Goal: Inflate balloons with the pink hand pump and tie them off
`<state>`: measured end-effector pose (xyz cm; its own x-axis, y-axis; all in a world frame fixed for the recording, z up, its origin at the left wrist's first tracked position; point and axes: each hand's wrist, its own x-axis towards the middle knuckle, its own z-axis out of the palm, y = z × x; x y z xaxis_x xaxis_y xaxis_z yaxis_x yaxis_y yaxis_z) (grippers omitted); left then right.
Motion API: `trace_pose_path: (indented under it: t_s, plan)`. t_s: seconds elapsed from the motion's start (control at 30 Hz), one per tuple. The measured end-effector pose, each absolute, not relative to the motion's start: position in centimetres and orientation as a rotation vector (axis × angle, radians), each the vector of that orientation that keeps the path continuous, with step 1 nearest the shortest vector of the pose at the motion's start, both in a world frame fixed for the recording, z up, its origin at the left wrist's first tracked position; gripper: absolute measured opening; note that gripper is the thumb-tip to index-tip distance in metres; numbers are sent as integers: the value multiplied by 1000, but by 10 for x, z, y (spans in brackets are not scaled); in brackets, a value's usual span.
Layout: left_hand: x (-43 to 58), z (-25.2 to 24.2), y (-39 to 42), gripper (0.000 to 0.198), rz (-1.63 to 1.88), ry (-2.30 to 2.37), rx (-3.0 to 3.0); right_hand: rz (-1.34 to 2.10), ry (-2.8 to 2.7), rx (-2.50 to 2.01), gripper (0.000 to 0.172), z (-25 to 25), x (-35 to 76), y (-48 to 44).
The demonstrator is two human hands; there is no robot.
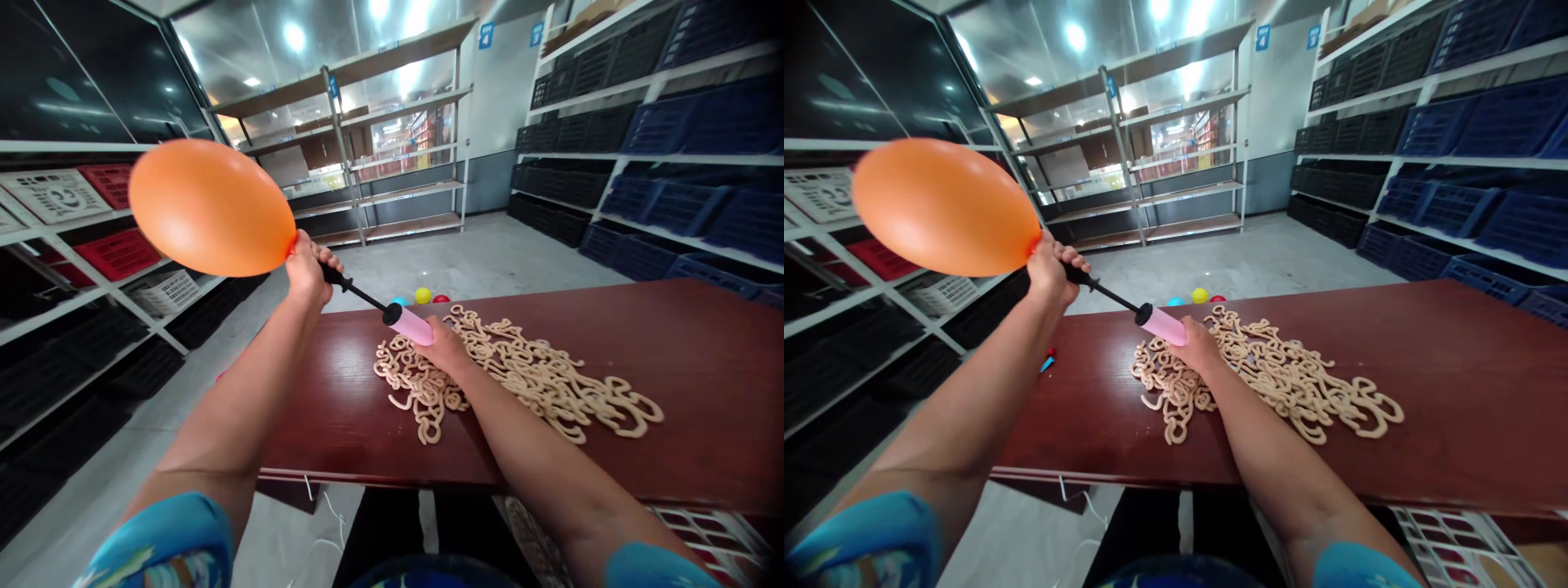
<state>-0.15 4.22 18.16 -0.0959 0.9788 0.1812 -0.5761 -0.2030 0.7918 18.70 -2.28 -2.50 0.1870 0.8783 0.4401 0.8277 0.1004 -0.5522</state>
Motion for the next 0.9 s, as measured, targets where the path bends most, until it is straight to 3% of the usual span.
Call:
trace_pose_path:
  t_s: [0.37, 0.73, 0.9]
  plan:
    - [49, 104, 32, 52, 1512, 688, 781, 17, -1644, -1764, 38, -29, 188, -21]
    - [-26, 191, 45, 47, 1590, 657, 835, 39, -1661, -1667, 41, -23, 184, -24]
    - [-36, 195, 52, 45, 1611, 671, 868, 36, -1689, -1685, 33, -23, 182, -24]
